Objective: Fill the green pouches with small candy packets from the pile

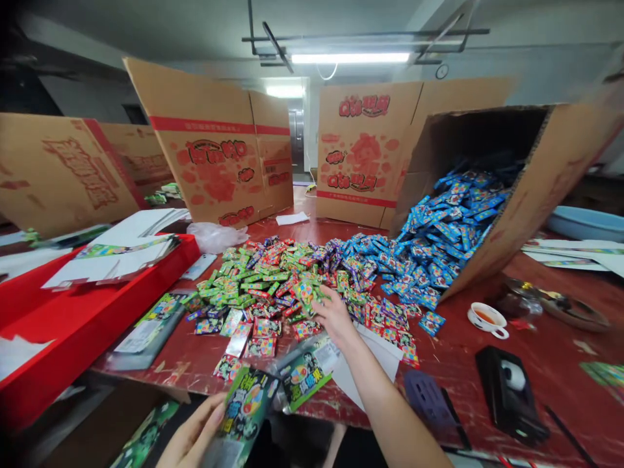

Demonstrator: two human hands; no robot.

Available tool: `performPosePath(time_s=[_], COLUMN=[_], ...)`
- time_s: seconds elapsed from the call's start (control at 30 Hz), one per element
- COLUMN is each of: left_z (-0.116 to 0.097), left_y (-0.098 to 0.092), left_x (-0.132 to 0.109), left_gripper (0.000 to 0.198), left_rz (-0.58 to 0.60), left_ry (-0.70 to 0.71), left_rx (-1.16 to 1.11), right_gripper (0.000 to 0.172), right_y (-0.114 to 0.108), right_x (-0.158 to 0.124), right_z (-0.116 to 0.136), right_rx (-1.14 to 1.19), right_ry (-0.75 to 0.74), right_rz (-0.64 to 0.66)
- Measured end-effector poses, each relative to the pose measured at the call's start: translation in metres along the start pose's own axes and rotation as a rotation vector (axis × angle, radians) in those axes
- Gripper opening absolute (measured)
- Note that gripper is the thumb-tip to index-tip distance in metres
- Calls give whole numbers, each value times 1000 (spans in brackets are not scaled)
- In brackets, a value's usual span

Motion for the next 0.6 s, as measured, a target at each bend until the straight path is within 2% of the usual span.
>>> performPosePath(time_s=[0.07, 0.13, 0.17, 0.23, 0.3, 0.33, 0.37, 0.43, 0.47, 0.53, 0.6], left_z=[-8, -11, -12, -14, -16, -18, -20, -24, -25, -27, -29], left_y=[8, 20, 26, 36, 44, 47, 48, 49, 47, 43, 39], left_x=[7, 13, 14, 15, 13, 11, 9, 5, 3, 1, 1], left_gripper=[55, 52, 49, 41, 36, 34, 34, 34, 34, 34, 35], left_rz=[95, 194, 234, 280, 326, 349, 371, 399, 401, 397, 406], left_ry=[-17, -48, -53, -38, -15, -8, -4, -12, -21, -38, -42], left_rx=[-137, -236, -251, -231, -221, -240, -265, -305, -317, -329, -306], right_gripper=[43, 39, 36, 31, 37, 45, 55, 69, 68, 56, 41], right_y=[-2, 0, 1, 2, 3, 3, 2, -1, -3, -10, -15], right_x=[-39, -74, -88, -107, -120, -124, -127, -131, -132, -133, -133], right_z=[-12, -20, -23, -26, -23, -20, -15, -5, -1, 6, 10], right_rx=[169, 345, 395, 390, 304, 234, 150, -29, -108, -222, -287], right_ry=[154, 278, 303, 255, 133, 62, 1, -58, -58, -25, -14], right_rz=[163, 253, 239, 122, 20, 5, 15, 123, 196, 326, 383])
Point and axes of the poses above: each hand's wrist, its own x-axis towards the middle knuckle, its own y-axis out of the palm, z = x × y, the point moved 4 cm from there along x, towards the middle knuckle, and after that the axes turned 5 degrees about y, right-handed, at the moved point
